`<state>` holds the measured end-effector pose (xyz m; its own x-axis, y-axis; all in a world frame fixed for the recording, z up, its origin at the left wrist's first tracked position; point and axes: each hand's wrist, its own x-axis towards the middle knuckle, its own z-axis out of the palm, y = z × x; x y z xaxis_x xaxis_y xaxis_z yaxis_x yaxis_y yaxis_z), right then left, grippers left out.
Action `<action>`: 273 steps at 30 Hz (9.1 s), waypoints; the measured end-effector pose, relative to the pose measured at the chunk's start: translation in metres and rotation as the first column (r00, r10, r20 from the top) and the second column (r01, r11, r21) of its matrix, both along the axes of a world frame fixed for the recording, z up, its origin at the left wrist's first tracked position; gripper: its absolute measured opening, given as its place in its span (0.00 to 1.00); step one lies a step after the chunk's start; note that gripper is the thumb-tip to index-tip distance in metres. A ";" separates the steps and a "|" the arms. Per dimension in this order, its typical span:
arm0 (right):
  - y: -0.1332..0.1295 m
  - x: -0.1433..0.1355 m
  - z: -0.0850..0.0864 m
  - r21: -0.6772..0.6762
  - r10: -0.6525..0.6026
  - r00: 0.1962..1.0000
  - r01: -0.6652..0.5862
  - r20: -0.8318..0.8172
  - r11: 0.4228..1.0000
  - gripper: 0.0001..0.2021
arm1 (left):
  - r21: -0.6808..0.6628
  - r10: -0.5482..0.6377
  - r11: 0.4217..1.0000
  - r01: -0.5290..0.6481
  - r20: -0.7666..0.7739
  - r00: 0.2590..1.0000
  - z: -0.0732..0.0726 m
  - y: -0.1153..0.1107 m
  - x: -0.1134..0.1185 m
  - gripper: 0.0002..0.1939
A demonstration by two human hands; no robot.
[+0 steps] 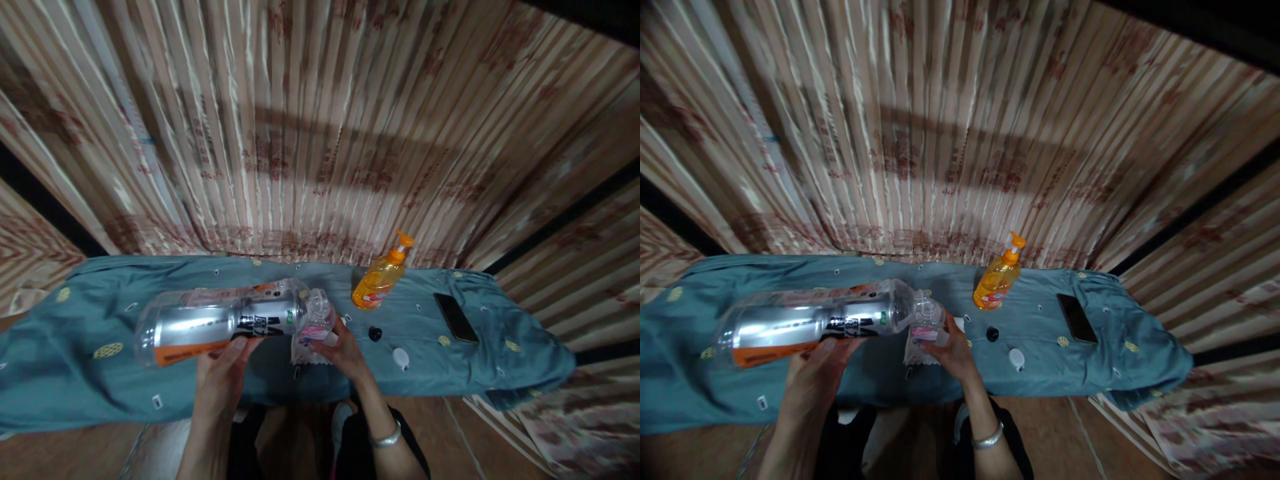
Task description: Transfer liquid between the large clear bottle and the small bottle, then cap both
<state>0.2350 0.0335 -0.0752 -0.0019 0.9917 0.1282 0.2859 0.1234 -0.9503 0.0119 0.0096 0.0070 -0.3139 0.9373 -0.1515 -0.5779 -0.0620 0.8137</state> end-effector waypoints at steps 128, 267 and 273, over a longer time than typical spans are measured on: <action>-0.001 -0.006 0.001 0.030 0.006 0.999 -0.007 0.036 1.000 0.27 | 0.085 0.067 0.995 -0.058 -0.105 0.992 0.016 -0.002 0.005 0.23; 0.002 -0.017 -0.006 0.071 -0.064 0.996 0.060 0.063 0.996 0.32 | 0.007 0.083 0.997 -0.082 -0.063 0.995 0.007 -0.003 0.004 0.18; 0.002 -0.017 -0.006 0.039 -0.053 0.996 0.050 0.078 0.998 0.32 | 0.000 0.070 0.998 -0.070 -0.063 0.996 0.010 -0.003 0.003 0.18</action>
